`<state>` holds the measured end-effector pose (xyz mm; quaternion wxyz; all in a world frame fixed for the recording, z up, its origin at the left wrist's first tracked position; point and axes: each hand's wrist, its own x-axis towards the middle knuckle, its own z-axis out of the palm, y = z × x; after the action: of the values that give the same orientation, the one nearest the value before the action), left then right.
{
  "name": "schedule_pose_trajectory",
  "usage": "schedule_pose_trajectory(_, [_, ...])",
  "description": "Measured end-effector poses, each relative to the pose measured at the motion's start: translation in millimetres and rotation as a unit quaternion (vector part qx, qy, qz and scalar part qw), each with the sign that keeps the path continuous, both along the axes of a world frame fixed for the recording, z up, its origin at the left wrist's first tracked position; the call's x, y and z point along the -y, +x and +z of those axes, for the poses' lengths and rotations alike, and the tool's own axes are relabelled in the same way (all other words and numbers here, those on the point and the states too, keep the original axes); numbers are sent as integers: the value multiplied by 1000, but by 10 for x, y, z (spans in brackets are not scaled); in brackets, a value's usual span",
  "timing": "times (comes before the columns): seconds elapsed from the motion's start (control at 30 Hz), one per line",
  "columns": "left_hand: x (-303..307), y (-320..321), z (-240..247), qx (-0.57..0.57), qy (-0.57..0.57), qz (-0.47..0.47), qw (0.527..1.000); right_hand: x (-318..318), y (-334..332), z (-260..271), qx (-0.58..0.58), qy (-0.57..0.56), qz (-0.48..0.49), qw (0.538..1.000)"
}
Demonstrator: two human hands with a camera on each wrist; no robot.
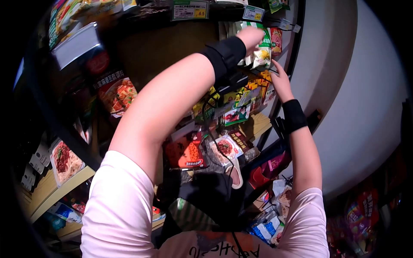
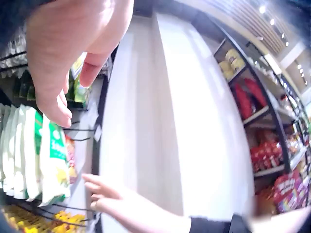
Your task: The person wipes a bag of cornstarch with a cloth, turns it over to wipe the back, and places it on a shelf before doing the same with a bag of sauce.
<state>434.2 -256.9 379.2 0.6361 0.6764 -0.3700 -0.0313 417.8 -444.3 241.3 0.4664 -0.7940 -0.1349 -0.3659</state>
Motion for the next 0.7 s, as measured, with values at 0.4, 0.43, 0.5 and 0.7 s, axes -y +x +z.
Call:
schedule_pose_trajectory(0.4, [-805,-3470,-443,-59,-337,-231,911,-830,-2745,-424,-8,89,195,977])
schedule_pose_trajectory(0.43, [-919,-3655,-613,-67,-291,-238,924,-830,-2976,-582,-47,85,178,979])
schedule_pose_trajectory(0.5, [-1142,-3894,-1031,-61,-195,-165,965,-761,-3406,-814,-107,45,222,968])
schedule_pose_trajectory(0.7, [-1592,-3996,-2492,316,243,123,909,50,-4427,-1888,-189,101,77,974])
